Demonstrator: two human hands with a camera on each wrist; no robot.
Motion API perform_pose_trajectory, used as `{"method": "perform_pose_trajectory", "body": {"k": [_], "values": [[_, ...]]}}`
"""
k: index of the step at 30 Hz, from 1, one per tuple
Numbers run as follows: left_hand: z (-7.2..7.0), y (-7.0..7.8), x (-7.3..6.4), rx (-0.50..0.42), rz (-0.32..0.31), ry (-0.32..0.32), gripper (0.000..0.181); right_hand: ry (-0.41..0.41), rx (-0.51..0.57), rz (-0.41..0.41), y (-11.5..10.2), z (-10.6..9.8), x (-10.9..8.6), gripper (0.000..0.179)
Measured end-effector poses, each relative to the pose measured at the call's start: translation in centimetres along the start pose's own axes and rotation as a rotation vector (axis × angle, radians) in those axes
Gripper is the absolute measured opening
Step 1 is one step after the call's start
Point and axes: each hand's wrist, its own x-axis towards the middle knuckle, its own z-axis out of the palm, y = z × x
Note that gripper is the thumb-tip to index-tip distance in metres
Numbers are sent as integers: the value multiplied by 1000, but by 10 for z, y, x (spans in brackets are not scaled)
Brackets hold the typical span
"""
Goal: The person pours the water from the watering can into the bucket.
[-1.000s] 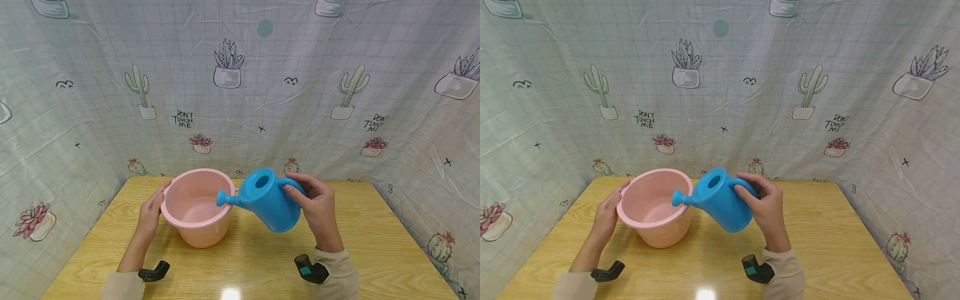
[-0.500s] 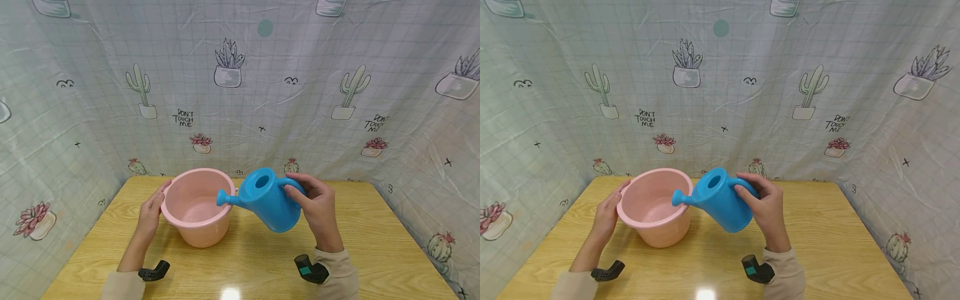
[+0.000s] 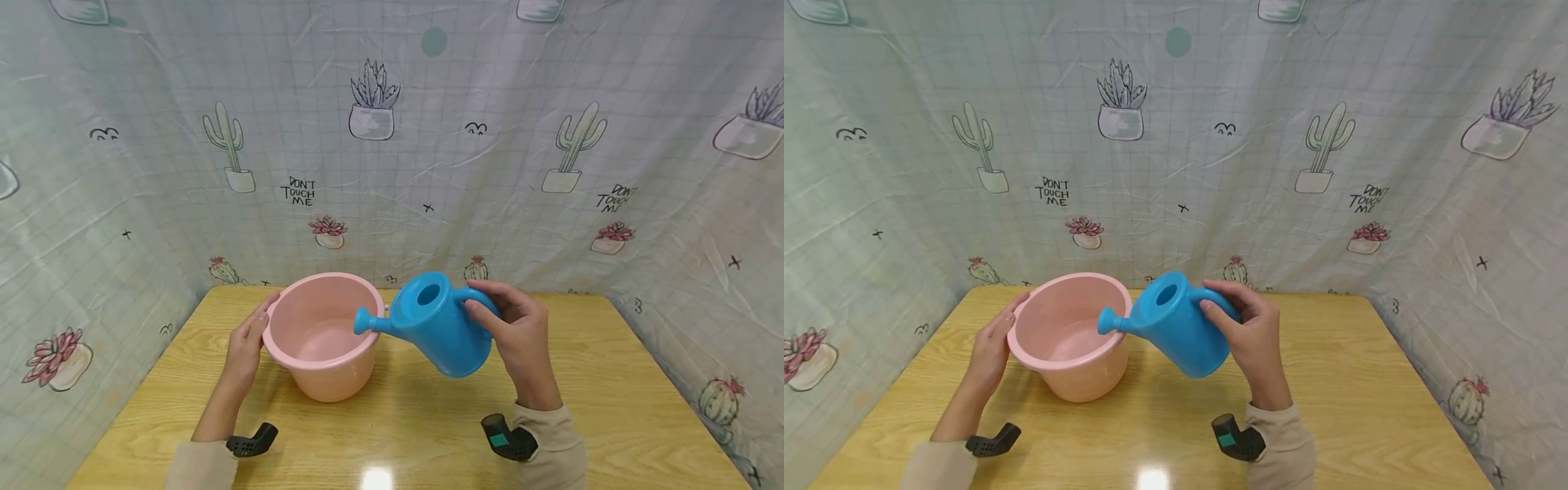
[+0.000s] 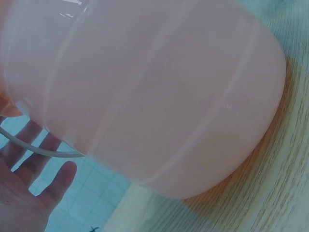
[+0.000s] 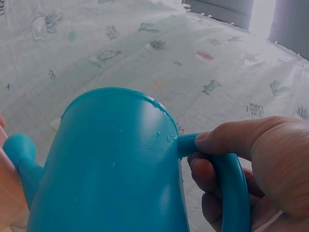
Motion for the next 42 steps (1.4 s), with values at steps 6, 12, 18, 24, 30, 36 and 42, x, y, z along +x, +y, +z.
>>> {"method": "perform_pose_trajectory", "body": {"k": [6, 12, 18, 24, 30, 36, 42], "values": [[0, 0, 1, 0, 8, 3, 48, -2, -2, -6, 0, 0, 0, 32], [0, -1, 1, -4, 4, 8, 48, -1, -7, -4, 1, 0, 0, 32], [1, -2, 1, 4, 3, -2, 49, 6, -14, 5, 1, -1, -1, 32], [0, -2, 1, 6, -1, 2, 49, 0, 1, -4, 0, 0, -1, 32], [0, -1, 0, 8, -5, 9, 50, -3, 6, -6, 0, 0, 0, 32], [1, -2, 0, 13, -5, 10, 50, -3, 1, -8, 0, 0, 0, 32], [0, -3, 0, 20, 10, 7, 49, 0, 2, 4, -1, 0, 0, 32]]}}
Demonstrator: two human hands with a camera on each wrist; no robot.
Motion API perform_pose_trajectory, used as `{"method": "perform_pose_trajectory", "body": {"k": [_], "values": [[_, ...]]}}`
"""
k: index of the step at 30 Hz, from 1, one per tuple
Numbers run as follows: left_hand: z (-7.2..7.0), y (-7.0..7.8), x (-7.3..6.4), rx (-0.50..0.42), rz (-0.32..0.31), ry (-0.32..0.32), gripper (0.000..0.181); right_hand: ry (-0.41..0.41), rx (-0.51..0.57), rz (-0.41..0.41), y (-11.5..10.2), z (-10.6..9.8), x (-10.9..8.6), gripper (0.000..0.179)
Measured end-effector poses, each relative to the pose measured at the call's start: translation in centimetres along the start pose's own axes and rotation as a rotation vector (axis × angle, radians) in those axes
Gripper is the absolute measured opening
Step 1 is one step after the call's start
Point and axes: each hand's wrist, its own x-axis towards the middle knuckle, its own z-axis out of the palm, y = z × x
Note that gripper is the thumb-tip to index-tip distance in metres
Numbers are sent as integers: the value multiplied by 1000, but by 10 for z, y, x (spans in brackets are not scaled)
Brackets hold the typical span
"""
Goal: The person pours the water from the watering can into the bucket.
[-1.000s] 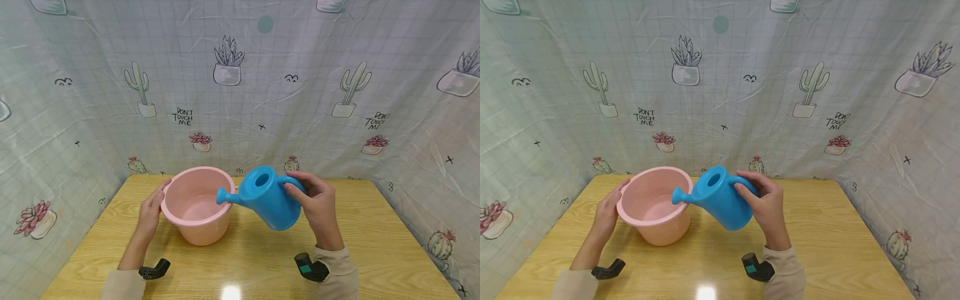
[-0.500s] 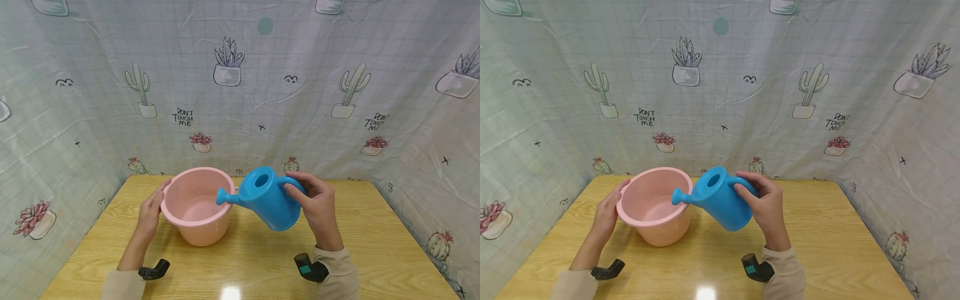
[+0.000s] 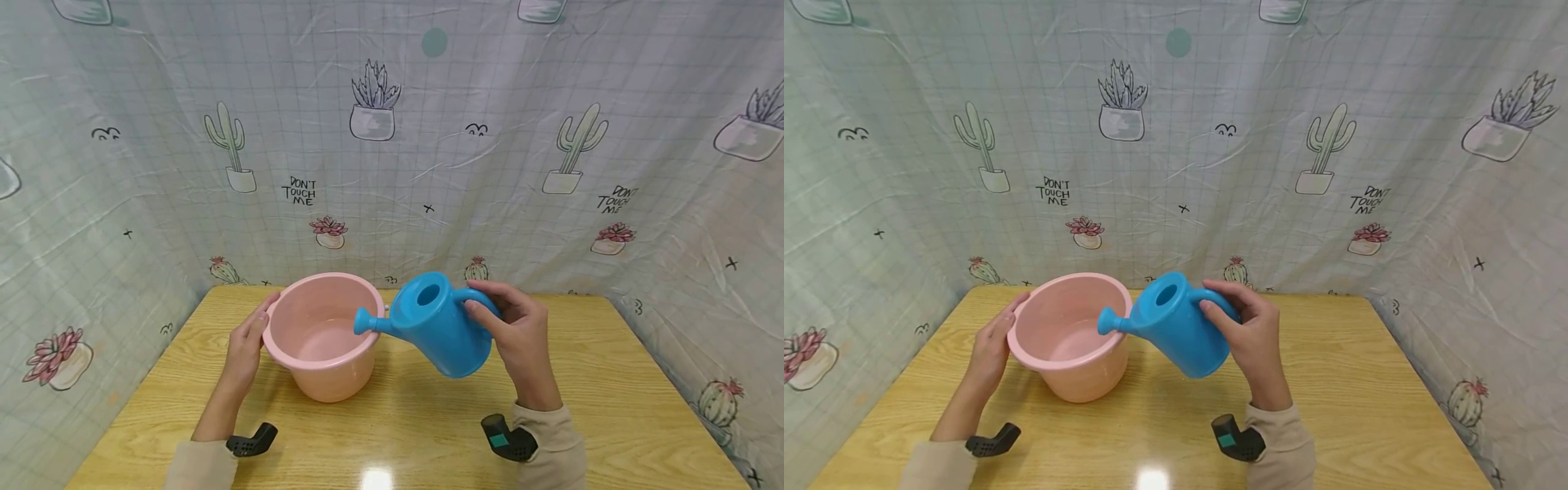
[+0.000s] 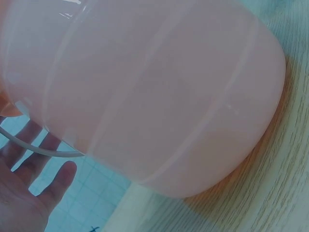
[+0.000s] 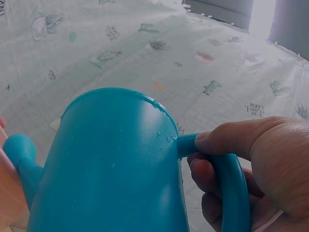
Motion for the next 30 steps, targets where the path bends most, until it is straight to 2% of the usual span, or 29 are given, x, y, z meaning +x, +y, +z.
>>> {"method": "perform_pose_trajectory", "body": {"k": [30], "values": [[1, 1, -2, -10, 14, 4, 48, -12, -1, -24, 1, -2, 0, 32]]}}
